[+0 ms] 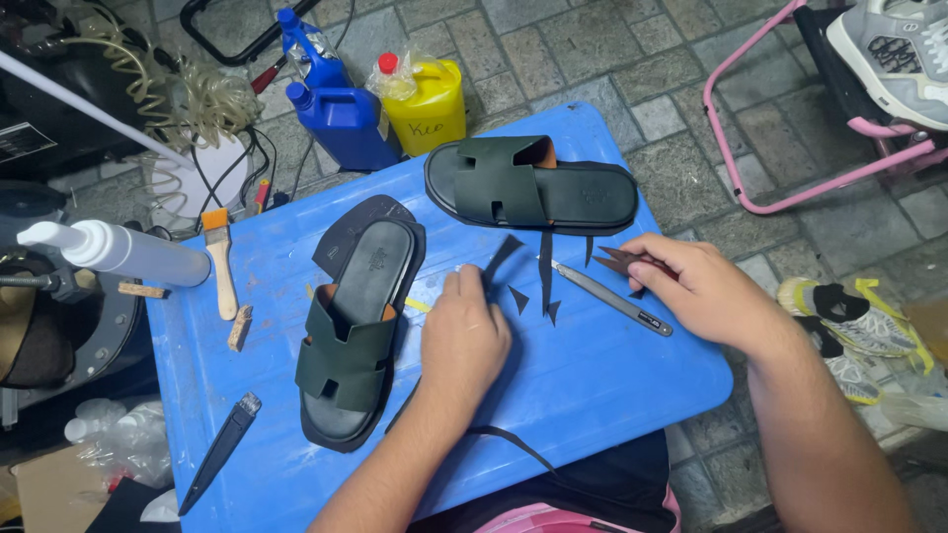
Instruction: The person uses a red multi-tool to trim excess black rubber material from the edges of a dark green slide sandal. They carefully cut along the perimeter of the sole, removing strips of rubber and then inspecting the fit of the sandal.
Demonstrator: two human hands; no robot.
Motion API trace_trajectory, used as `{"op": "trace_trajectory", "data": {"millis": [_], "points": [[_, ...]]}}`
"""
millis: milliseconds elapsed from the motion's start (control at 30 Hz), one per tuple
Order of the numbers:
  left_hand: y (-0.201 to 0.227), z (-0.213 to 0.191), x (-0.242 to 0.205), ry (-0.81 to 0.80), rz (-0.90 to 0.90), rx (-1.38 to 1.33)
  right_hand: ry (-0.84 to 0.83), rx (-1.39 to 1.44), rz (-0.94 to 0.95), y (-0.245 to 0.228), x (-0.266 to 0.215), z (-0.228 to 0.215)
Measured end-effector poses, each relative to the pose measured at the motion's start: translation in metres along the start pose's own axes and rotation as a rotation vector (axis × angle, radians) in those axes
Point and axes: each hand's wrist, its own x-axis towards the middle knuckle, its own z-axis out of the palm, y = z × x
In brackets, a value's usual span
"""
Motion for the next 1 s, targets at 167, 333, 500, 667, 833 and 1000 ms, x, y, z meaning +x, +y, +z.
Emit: {"op": "trace_trajectory", "data": {"millis": [167, 333, 500, 667, 833, 1000], "points": [[0.030, 0.014, 0.010, -0.076, 0.055, -0.043, 0.141, -0.162, 0.002, 0.001, -0.007, 0.025], [0.021, 0.026, 0.021, -0.083, 0.081, -0.059, 0.166, -0.233, -0.087, 0.003, -0.012, 0.041], [0.015, -0.009, 0.016, -0.074, 0.047, 0.054, 0.131, -0.196, -0.118, 0.013, -0.024, 0.023], [0.005, -0.035, 0.008, -0.230, -0.060, 0.046, 0.136, -0.115, 0.176, 0.031, -0.018, 0.002], [0.016, -0.010, 0.011, -0.175, 0.164, -0.013, 0.357, -0.316, 0.240, 0.033, 0.038, -0.002], [0.017, 0.008, 0.004, -0.191, 0.117, 0.054, 0.374, -0.282, 0.299, 0.044, 0.078, -0.003]]}}
